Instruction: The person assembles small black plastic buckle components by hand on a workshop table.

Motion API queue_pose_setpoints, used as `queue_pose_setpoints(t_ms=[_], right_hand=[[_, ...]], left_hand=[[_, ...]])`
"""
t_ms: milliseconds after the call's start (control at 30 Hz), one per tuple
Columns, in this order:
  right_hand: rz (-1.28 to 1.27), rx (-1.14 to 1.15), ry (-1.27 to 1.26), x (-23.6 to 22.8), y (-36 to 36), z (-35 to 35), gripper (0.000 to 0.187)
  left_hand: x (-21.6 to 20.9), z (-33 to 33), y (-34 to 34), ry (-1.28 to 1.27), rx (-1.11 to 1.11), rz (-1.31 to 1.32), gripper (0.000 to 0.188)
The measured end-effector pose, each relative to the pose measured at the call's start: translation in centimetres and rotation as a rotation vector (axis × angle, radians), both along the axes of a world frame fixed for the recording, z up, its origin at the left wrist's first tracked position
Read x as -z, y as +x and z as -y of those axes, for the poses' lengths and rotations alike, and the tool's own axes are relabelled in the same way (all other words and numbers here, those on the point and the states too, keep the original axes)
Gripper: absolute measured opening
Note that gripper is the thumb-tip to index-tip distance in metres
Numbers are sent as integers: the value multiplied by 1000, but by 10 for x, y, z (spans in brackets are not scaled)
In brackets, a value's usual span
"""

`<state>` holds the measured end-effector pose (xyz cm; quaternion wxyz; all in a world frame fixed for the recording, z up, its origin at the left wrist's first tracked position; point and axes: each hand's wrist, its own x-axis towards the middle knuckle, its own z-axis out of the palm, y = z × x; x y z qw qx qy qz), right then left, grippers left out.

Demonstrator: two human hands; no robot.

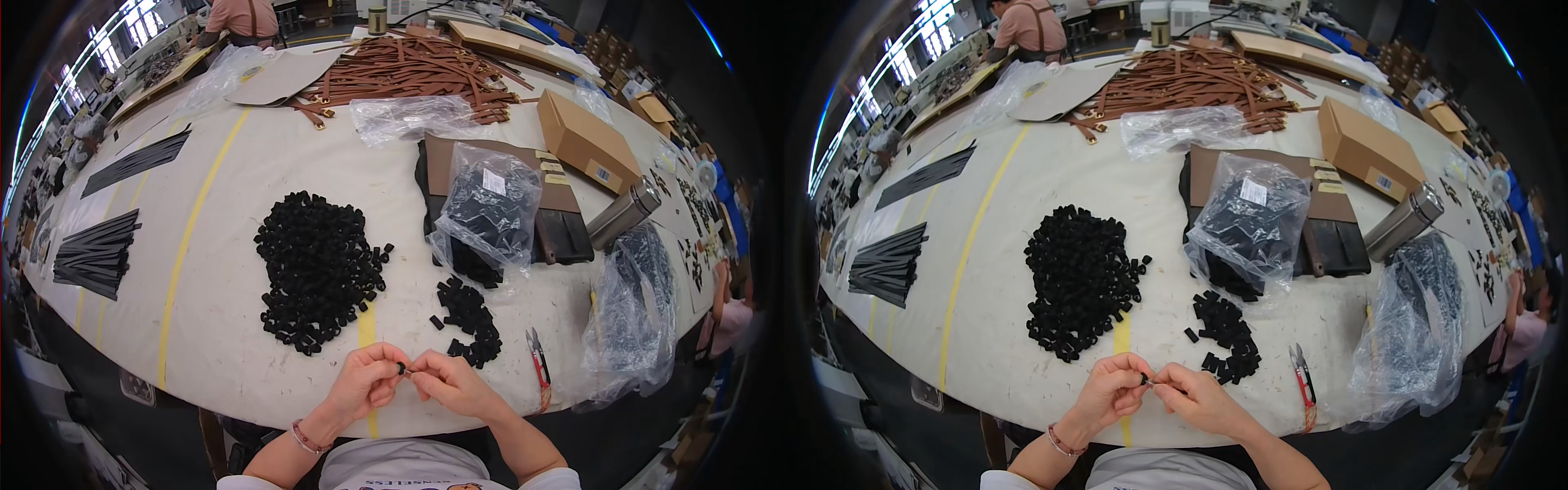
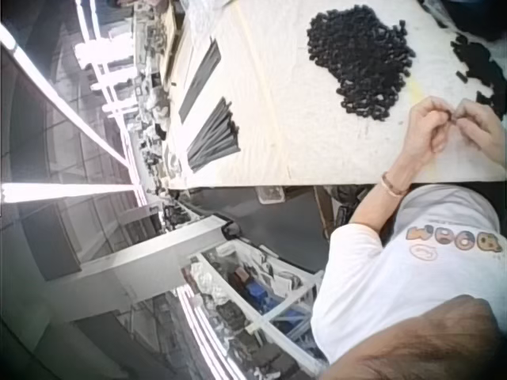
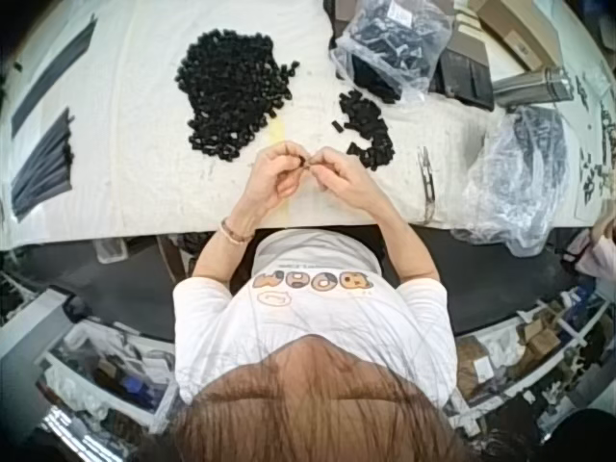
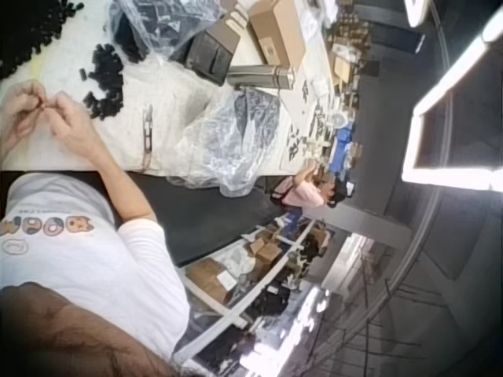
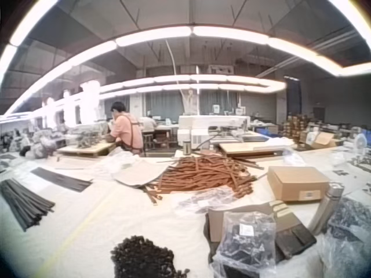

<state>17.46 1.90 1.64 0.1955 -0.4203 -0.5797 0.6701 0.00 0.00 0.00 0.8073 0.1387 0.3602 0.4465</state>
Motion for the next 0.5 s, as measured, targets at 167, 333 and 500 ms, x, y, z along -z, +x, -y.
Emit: queue_pose_setpoints(t_ms=[167, 333, 500], right_hand=[[-72, -65, 103, -1, -2, 1, 8], [-72, -104, 107, -1, 2, -2, 8], [-32, -181, 120, -1, 6, -8, 8]], left_hand=[[-5, 1, -5, -93, 117, 38, 13], [-14, -1, -1, -102, 136, 41, 13], [-15, 0, 1, -78, 136, -23, 14]])
